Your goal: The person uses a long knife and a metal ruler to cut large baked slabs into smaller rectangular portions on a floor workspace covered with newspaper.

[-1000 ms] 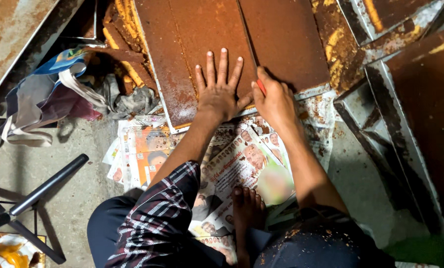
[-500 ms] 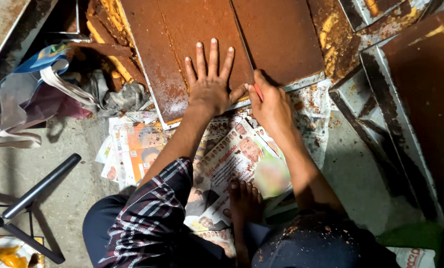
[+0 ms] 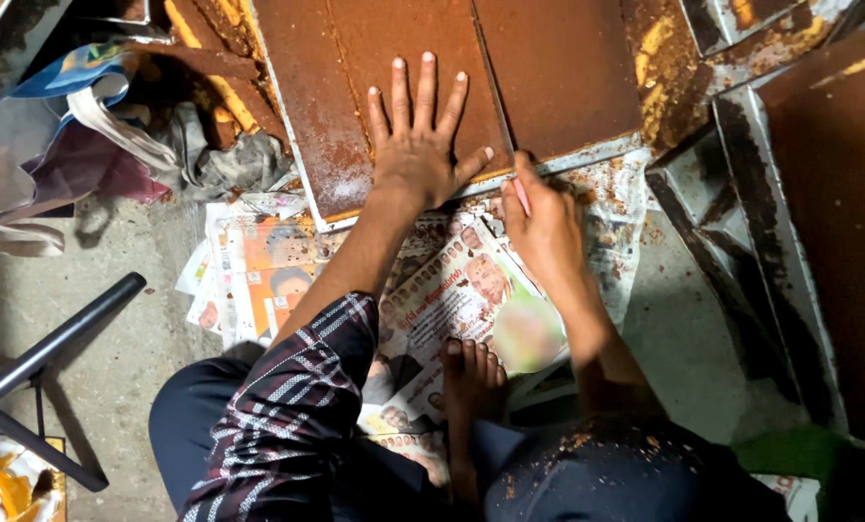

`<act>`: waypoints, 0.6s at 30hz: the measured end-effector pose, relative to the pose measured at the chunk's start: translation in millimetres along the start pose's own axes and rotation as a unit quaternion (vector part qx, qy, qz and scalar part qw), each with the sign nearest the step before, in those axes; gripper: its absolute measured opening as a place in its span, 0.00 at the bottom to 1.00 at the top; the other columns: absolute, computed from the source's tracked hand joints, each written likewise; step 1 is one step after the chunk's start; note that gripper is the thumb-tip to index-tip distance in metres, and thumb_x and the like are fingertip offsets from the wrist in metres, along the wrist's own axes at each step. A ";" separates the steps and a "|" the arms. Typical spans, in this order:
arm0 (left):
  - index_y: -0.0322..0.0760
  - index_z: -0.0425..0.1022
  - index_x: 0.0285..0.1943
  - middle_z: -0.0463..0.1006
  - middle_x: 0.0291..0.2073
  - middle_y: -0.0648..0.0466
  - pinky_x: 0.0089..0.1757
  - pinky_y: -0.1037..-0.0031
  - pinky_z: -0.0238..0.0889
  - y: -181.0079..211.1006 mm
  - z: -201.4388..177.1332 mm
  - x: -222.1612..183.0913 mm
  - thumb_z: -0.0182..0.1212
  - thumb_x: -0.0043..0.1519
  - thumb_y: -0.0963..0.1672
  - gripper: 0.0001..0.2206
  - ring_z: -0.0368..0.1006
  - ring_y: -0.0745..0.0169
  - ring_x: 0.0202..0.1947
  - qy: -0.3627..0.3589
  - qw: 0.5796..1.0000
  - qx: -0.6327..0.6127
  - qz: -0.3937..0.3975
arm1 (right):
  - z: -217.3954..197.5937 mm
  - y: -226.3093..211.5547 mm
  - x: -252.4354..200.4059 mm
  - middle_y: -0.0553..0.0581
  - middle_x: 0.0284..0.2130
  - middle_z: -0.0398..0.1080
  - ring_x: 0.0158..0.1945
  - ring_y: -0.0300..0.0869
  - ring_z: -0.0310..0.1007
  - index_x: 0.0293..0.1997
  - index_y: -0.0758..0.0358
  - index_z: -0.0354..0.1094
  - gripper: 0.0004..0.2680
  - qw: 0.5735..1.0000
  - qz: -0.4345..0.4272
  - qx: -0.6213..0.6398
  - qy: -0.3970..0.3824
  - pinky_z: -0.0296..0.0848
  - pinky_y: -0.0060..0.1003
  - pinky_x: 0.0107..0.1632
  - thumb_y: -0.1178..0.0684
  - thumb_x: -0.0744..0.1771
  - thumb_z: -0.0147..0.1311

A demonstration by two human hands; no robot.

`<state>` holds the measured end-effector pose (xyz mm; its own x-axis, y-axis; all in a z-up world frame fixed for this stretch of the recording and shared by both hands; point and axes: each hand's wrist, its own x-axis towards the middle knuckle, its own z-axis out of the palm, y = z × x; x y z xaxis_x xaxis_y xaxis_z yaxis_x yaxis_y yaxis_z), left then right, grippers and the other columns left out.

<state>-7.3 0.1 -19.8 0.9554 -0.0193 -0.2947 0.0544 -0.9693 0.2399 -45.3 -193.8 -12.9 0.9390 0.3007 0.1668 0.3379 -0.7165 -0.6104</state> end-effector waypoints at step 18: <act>0.56 0.32 0.83 0.22 0.80 0.47 0.67 0.35 0.18 2.0 -8.1 -5.3 0.43 0.59 0.68 0.46 0.14 0.35 0.77 -0.014 1.000 0.011 -0.003 | -4.0 -1.8 -41.0 0.74 0.25 0.73 0.29 0.66 0.75 0.60 0.61 0.72 0.14 0.995 0.007 -0.101 0.021 0.74 0.59 0.36 0.49 0.70 0.54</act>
<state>-10.0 0.3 -10.3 0.9464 -0.0195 -0.3224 0.0542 -0.9744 0.2182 -84.2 -207.4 -15.6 0.9441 0.2661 0.1948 0.3269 -0.8331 -0.4462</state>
